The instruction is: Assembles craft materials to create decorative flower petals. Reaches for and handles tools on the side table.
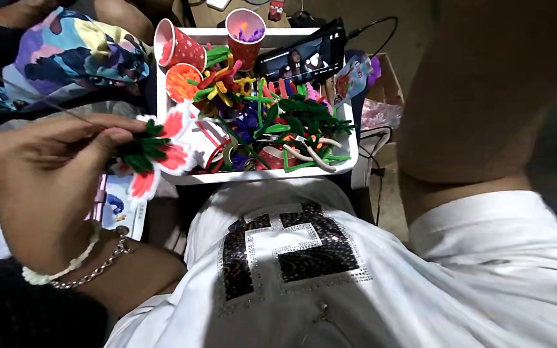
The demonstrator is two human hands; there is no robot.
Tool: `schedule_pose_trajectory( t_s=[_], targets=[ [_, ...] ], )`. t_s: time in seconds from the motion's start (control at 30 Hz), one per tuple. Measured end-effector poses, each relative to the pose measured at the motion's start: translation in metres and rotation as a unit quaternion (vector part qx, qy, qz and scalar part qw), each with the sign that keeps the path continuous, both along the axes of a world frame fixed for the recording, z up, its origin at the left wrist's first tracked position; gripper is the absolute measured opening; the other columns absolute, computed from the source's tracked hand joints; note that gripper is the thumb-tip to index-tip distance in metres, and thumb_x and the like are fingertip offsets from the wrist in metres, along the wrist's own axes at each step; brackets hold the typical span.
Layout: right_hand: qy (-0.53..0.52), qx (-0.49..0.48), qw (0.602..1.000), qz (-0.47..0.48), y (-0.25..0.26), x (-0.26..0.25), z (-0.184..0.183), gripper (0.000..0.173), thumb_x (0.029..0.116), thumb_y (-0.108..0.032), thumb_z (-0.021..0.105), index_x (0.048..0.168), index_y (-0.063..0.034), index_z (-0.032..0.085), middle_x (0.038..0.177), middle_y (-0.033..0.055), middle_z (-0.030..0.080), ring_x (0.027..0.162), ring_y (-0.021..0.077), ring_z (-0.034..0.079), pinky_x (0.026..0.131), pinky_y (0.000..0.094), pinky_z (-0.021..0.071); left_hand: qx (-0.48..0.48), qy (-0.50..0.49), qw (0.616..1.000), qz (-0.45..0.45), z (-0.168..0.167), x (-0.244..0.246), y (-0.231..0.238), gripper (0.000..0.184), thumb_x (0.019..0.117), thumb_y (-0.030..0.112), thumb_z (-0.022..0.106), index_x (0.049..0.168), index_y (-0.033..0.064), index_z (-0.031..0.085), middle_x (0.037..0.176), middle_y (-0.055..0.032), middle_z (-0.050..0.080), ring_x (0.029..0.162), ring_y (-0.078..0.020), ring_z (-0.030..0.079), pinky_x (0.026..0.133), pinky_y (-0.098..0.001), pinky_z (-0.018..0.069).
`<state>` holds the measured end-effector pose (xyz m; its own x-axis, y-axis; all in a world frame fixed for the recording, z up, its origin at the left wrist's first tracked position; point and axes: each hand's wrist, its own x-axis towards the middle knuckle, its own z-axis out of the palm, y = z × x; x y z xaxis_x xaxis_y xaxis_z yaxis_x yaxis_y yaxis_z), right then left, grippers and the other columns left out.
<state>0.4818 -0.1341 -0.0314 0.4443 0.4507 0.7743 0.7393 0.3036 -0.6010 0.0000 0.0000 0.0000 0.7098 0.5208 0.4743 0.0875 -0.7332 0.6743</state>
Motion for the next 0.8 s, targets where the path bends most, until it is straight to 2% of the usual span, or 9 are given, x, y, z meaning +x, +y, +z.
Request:
schedule_pose_trajectory(
  t_s=[0.03, 0.07, 0.1, 0.17, 0.23, 0.3, 0.47, 0.63, 0.8],
  targets=[
    [-0.171, -0.127, 0.97, 0.113, -0.016, -0.014, 0.023, 0.002, 0.0941, -0.02, 0.073, 0.093, -0.0193, 0.075, 0.083, -0.0082, 0.067, 0.073, -0.0024, 0.061, 0.061, 0.0187, 0.0521, -0.001, -0.003, 1.0, 0.017, -0.007, -0.012, 0.01, 0.023, 0.1045, 0.019, 0.059, 0.118, 0.0054, 0.071, 0.119, -0.0014, 0.072, 0.107, -0.0114, 0.069, 0.097, -0.0295, 0.0573],
    [-0.279, -0.154, 0.935, 0.155, -0.012, -0.048, 0.036, 0.007, 0.0973, -0.025, 0.068, 0.1, -0.0214, 0.074, 0.088, -0.0081, 0.067, 0.078, -0.0006, 0.064, 0.062, 0.0196, 0.0542, -0.004, 0.0, 1.0, 0.031, -0.019, -0.028, 0.023, 0.025, 0.1058, 0.021, 0.057, 0.123, 0.0067, 0.069, 0.123, -0.0008, 0.07, 0.112, -0.0113, 0.067, 0.1, -0.0296, 0.0551],
    [-0.346, -0.192, 0.901, 0.18, -0.008, -0.094, 0.045, 0.012, 0.0997, -0.023, 0.064, 0.107, -0.018, 0.072, 0.095, -0.0025, 0.067, 0.087, 0.0084, 0.065, 0.07, 0.0271, 0.0546, -0.01, -0.001, 0.999, 0.042, -0.028, -0.04, 0.033, 0.027, 0.1064, 0.022, 0.056, 0.127, 0.0077, 0.067, 0.126, 0.0, 0.069, 0.114, -0.0107, 0.066, 0.101, -0.0292, 0.0536],
    [-0.387, -0.335, 0.832, 0.213, -0.006, -0.181, 0.058, 0.015, 0.0982, -0.006, 0.061, 0.107, -0.0074, 0.073, 0.106, 0.0119, 0.07, 0.105, 0.0301, 0.067, 0.087, 0.0489, 0.0553, -0.02, -0.028, 0.998, 0.055, -0.03, -0.045, 0.037, 0.026, 0.1052, 0.018, 0.058, 0.126, 0.0066, 0.067, 0.125, -0.0002, 0.069, 0.113, -0.0114, 0.066, 0.1, -0.0294, 0.054],
    [-0.397, -0.349, 0.81, 0.253, 0.003, -0.199, 0.027, 0.018, 0.0958, 0.003, 0.059, 0.106, -0.0028, 0.074, 0.108, 0.0175, 0.069, 0.109, 0.0377, 0.064, 0.089, 0.0535, 0.0525, -0.021, -0.052, 0.997, 0.062, -0.012, -0.029, 0.021, 0.024, 0.1036, 0.016, 0.061, 0.123, 0.0045, 0.068, 0.12, -0.0007, 0.07, 0.109, -0.0121, 0.068, 0.098, -0.0298, 0.0556],
    [-0.416, -0.354, 0.793, 0.268, 0.009, -0.196, 0.005, 0.02, 0.0964, 0.004, 0.058, 0.108, -0.0015, 0.073, 0.109, 0.0183, 0.069, 0.112, 0.0388, 0.063, 0.09, 0.0537, 0.0508, -0.012, -0.06, 0.996, 0.065, 0.007, -0.01, 0.004, 0.022, 0.1022, 0.015, 0.063, 0.119, 0.0031, 0.069, 0.117, -0.0008, 0.071, 0.106, -0.0118, 0.069, 0.096, -0.0293, 0.057],
    [-0.426, -0.353, 0.789, 0.267, 0.015, -0.194, -0.013, 0.023, 0.0966, 0.005, 0.056, 0.111, -0.0021, 0.073, 0.111, 0.0178, 0.069, 0.114, 0.0374, 0.062, 0.093, 0.0521, 0.0492, -0.005, -0.063, 0.997, 0.052, 0.014, 0.004, -0.006, 0.022, 0.1013, 0.013, 0.064, 0.118, -0.0011, 0.069, 0.118, -0.0052, 0.072, 0.11, -0.0163, 0.069, 0.099, -0.0331, 0.0568],
    [-0.422, -0.35, 0.796, 0.259, 0.019, -0.192, -0.013, 0.026, 0.0976, 0.006, 0.055, 0.115, -0.003, 0.071, 0.108, 0.0175, 0.07, 0.112, 0.0366, 0.063, 0.092, 0.0511, 0.0482, -0.002, -0.064, 0.996, 0.061, 0.025, 0.011, -0.019, 0.02, 0.1007, 0.011, 0.064, 0.115, -0.0019, 0.07, 0.115, -0.005, 0.072, 0.108, -0.0139, 0.069, 0.098, -0.0311, 0.0564],
    [-0.389, -0.281, 0.847, 0.228, 0.014, -0.191, -0.005, 0.023, 0.0986, 0.002, 0.056, 0.117, -0.0043, 0.069, 0.108, 0.015, 0.071, 0.111, 0.0346, 0.065, 0.091, 0.0511, 0.0491, 0.008, -0.048, 0.997, 0.068, 0.018, 0.006, -0.014, 0.021, 0.1019, 0.015, 0.062, 0.115, -0.0003, 0.07, 0.117, -0.0049, 0.072, 0.108, -0.0142, 0.069, 0.097, -0.0302, 0.0566]
  ],
)
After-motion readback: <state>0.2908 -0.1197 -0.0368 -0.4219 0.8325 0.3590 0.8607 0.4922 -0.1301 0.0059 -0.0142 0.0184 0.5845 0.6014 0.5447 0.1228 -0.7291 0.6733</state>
